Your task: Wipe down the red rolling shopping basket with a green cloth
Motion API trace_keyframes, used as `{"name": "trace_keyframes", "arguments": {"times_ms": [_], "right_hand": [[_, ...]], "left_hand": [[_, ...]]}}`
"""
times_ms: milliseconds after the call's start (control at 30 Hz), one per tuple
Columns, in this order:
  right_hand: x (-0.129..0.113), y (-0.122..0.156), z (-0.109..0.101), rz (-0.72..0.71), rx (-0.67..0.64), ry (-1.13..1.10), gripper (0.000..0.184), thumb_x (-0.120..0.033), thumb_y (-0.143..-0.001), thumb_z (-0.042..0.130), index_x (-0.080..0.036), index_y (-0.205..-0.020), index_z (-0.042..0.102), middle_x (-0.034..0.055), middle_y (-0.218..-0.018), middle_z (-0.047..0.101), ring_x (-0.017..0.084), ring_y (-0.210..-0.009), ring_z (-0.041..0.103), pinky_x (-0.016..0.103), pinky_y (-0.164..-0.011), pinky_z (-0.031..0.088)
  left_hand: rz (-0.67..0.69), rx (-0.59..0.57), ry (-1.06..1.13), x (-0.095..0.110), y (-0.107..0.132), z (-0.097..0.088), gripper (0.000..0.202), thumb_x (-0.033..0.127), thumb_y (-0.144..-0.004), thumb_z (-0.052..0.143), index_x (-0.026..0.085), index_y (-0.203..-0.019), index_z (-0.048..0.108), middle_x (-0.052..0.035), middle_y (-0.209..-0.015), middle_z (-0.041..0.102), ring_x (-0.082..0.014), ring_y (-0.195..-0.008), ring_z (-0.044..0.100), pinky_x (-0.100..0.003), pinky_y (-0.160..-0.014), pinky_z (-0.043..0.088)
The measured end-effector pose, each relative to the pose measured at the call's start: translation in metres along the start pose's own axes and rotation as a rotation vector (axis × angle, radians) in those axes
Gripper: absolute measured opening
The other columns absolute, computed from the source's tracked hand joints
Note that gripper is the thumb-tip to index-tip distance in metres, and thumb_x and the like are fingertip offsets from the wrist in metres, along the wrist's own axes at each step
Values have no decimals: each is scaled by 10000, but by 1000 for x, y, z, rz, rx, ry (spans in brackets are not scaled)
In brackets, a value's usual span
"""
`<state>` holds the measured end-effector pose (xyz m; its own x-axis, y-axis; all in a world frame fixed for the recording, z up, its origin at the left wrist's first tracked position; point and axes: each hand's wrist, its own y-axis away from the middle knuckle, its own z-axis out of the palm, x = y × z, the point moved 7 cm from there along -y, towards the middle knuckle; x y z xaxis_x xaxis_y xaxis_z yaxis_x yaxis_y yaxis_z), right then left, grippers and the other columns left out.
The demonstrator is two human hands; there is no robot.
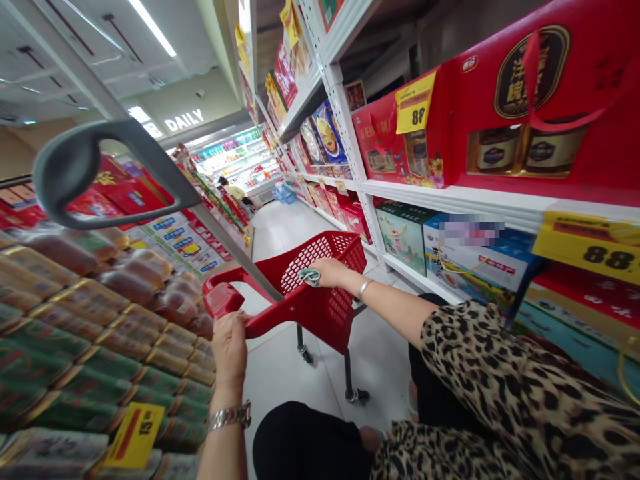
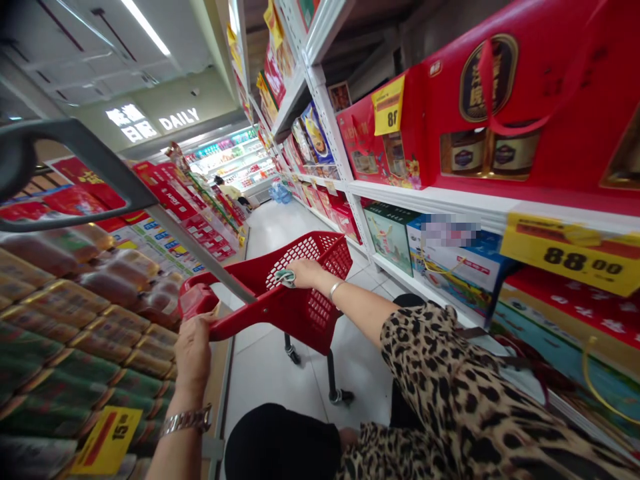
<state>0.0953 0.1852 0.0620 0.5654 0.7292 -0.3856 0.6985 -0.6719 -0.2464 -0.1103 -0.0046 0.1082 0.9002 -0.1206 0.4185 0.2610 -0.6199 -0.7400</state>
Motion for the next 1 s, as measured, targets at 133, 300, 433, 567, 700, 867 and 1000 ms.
{"name": "trace_keyframes", "arguments": {"times_ms": [133, 300, 433, 567, 700, 867, 1000], "right_hand": [[1, -12, 2, 43, -55, 23, 213, -331, -921, 647, -218, -1050, 773, 77, -1104, 786, 222, -1002, 718, 254, -789, 491], [-2, -12, 3, 78, -61, 36, 212, -298, -910, 646, -202, -1047, 776, 82, -1093, 789, 212, -969, 723, 246, -771, 487], [-3, 1, 1, 80, -12, 30, 222, -343, -930, 632, -219, -1056, 768, 64, -1092, 786, 210, -971, 718, 250, -766, 497], [-3, 17, 0, 50, 50, 17, 213, -294, -945, 608, -233, -1095, 746, 57, -1122, 770, 210, -1024, 699, 273, -831, 509], [9, 29, 1, 46, 87, 20, 252, -196, -939, 590, -236, -1150, 720, 62, -1178, 742, 209, -1086, 667, 294, -916, 499], [45, 42, -5, 117, 84, 72, 238, -180, -961, 548, -217, -1119, 723, 88, -1182, 731, 234, -1092, 653, 316, -917, 490], [82, 56, -13, 194, 79, 121, 241, -187, -973, 536, -219, -1123, 722, 96, -1196, 723, 250, -1109, 643, 323, -905, 480]], "left_hand": [[-51, -35, -3, -5, -4, -2, 454, 507, -944, 359, 262, -642, 593, -67, -753, 701, -257, -903, 661, -462, -1020, 473], [-112, -38, -19, -11, -11, -1, 413, 492, -913, 395, 266, -611, 563, -47, -719, 683, -237, -857, 639, -423, -991, 489], [-121, -31, 36, -19, -16, 0, 371, 521, -855, 476, 265, -607, 578, -53, -771, 721, -242, -886, 654, -408, -969, 506], [-140, -31, 91, -29, -19, 4, 399, 527, -879, 464, 256, -629, 617, -79, -834, 751, -268, -1046, 671, -432, -1068, 475], [-191, -22, 121, -37, -23, 10, 418, 534, -889, 432, 246, -676, 647, -93, -901, 764, -270, -1173, 645, -433, -1131, 436], [-207, -32, 165, -36, -28, 20, 395, 508, -873, 433, 246, -641, 618, -100, -863, 762, -285, -1155, 653, -466, -1150, 419], [-189, -15, 180, -31, -30, 23, 405, 500, -886, 422, 246, -617, 585, -116, -849, 763, -295, -1149, 656, -479, -1140, 427]]}}
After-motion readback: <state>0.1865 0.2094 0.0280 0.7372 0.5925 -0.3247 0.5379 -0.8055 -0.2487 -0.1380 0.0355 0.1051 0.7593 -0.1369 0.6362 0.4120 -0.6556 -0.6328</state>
